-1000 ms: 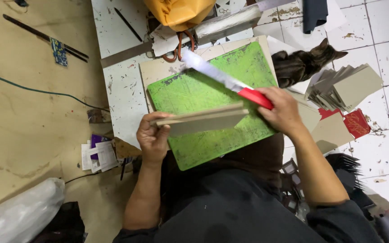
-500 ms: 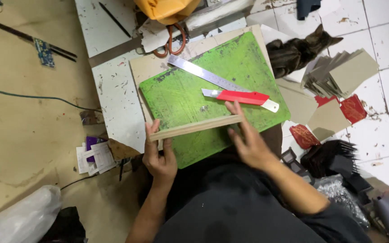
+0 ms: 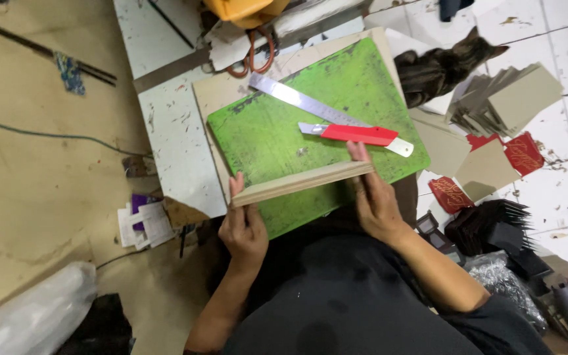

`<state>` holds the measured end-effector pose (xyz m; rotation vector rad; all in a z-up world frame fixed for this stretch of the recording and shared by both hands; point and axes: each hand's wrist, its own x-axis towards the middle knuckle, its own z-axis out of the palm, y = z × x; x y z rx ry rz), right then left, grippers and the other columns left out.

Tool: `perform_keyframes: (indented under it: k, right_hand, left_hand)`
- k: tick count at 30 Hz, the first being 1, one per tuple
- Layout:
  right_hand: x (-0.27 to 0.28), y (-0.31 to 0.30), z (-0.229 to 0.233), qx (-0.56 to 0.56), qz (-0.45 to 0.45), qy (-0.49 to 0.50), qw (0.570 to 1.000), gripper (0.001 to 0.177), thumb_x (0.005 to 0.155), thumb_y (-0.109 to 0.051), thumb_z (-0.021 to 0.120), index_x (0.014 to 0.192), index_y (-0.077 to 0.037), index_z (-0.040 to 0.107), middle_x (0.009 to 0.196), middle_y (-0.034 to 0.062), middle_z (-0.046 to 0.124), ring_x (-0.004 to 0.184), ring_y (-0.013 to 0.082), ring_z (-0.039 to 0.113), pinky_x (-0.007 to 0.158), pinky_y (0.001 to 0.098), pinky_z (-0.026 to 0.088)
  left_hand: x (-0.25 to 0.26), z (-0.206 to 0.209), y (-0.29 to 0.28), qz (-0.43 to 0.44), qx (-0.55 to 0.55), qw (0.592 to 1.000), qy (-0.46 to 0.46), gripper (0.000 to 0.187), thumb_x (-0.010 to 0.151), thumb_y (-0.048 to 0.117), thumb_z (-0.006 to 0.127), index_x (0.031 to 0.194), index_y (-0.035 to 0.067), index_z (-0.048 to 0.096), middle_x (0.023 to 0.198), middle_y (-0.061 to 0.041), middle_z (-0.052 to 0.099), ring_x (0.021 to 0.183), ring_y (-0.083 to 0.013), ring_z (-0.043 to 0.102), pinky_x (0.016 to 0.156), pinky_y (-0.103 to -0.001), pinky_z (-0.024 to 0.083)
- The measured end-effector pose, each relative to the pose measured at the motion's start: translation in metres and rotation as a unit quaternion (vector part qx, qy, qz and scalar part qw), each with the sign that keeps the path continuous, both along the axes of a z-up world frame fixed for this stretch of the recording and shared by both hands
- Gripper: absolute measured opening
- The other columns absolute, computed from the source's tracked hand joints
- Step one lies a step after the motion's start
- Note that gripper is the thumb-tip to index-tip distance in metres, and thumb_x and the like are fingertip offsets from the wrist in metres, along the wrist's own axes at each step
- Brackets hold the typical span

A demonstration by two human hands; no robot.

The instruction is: Measuring and cutting cardboard sheets using a ruler and utility knife

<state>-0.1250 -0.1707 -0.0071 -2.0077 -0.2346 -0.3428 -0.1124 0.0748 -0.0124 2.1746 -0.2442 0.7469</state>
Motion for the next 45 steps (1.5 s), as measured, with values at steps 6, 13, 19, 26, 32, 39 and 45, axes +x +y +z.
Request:
perform_keyframes:
  k: [6, 13, 19, 26, 32, 39, 45]
  right_hand:
    - [0.008, -0.008, -0.01, -0.008, 0.021, 0.023, 0.999, 0.052, 0.104, 0.003, 0.048, 0.154, 0.008, 0.036, 0.151, 0.0222, 0.053, 0.137, 0.0363, 0.051, 0.113, 0.0492, 0.042]
    - [0.025, -0.009, 0.033, -0.224, -0.017, -0.152, 0.963, 0.08, 0.085, -0.029, 0.087, 0.147, -0.001, 0.044, 0.152, 0.0268, 0.048, 0.142, 0.0504, 0.042, 0.121, 0.0654, 0.026]
    - [0.04, 0.023, 0.045, -0.424, 0.015, -0.243, 0.872, 0.011, 0.098, -0.023, 0.054, 0.094, -0.021, 0.065, 0.078, -0.0036, 0.057, 0.066, 0.0188, 0.058, 0.082, 0.0381, 0.054]
    - [0.019, 0.026, 0.065, -0.006, 0.05, -0.013, 0.999, 0.022, 0.101, -0.018, 0.062, 0.116, -0.002, 0.059, 0.102, 0.0151, 0.069, 0.085, 0.0331, 0.069, 0.07, 0.0409, 0.052]
    - [-0.011, 0.037, 0.06, 0.036, 0.103, 0.01, 0.994, 0.053, 0.1, -0.021, 0.054, 0.15, -0.005, 0.042, 0.134, 0.0215, 0.066, 0.113, 0.0379, 0.071, 0.092, 0.0411, 0.058]
    - [-0.016, 0.031, 0.052, 0.041, 0.149, 0.019, 0.988, 0.068, 0.099, -0.045, 0.06, 0.149, -0.003, 0.045, 0.147, 0.0144, 0.06, 0.14, 0.0339, 0.06, 0.103, 0.0408, 0.057]
    - [-0.015, 0.03, 0.053, 0.066, 0.107, 0.007, 0.992, 0.066, 0.094, -0.046, 0.064, 0.14, 0.001, 0.053, 0.139, 0.0158, 0.064, 0.134, 0.0331, 0.063, 0.106, 0.0395, 0.056]
  left_hand:
    - [0.006, -0.017, 0.003, -0.044, -0.109, 0.992, 0.048, 0.034, 0.1, 0.004, 0.065, 0.132, -0.004, 0.066, 0.122, -0.021, 0.073, 0.112, -0.0399, 0.069, 0.088, -0.047, 0.063]
    - [0.014, 0.0, 0.014, -0.112, -0.143, 0.98, 0.077, 0.018, 0.099, 0.016, 0.066, 0.104, 0.0, 0.073, 0.101, -0.015, 0.078, 0.103, -0.0405, 0.075, 0.092, -0.051, 0.06]
    - [0.012, -0.014, 0.021, -0.131, -0.13, 0.979, 0.084, 0.026, 0.098, 0.023, 0.067, 0.104, -0.001, 0.073, 0.1, -0.016, 0.078, 0.101, -0.0382, 0.075, 0.094, -0.048, 0.06]
    - [-0.001, 0.016, -0.006, -0.074, -0.267, 0.92, 0.278, 0.081, 0.097, 0.017, 0.064, 0.161, -0.001, 0.017, 0.134, -0.022, 0.054, 0.122, -0.0228, 0.056, 0.101, -0.032, 0.047]
    - [0.003, -0.006, -0.019, -0.246, -0.437, 0.778, 0.38, 0.079, 0.091, 0.023, 0.062, 0.157, 0.002, 0.024, 0.158, -0.024, 0.041, 0.142, -0.029, 0.046, 0.117, -0.045, 0.04]
    - [0.012, 0.007, -0.02, -0.326, -0.42, 0.75, 0.393, 0.089, 0.088, 0.044, 0.059, 0.148, -0.014, 0.029, 0.16, -0.034, 0.032, 0.146, -0.0395, 0.04, 0.122, -0.058, 0.033]
    - [0.014, 0.017, -0.028, -0.301, -0.425, 0.742, 0.422, 0.103, 0.08, 0.055, 0.065, 0.15, -0.013, 0.029, 0.159, -0.03, 0.035, 0.145, -0.0368, 0.04, 0.123, -0.054, 0.034]
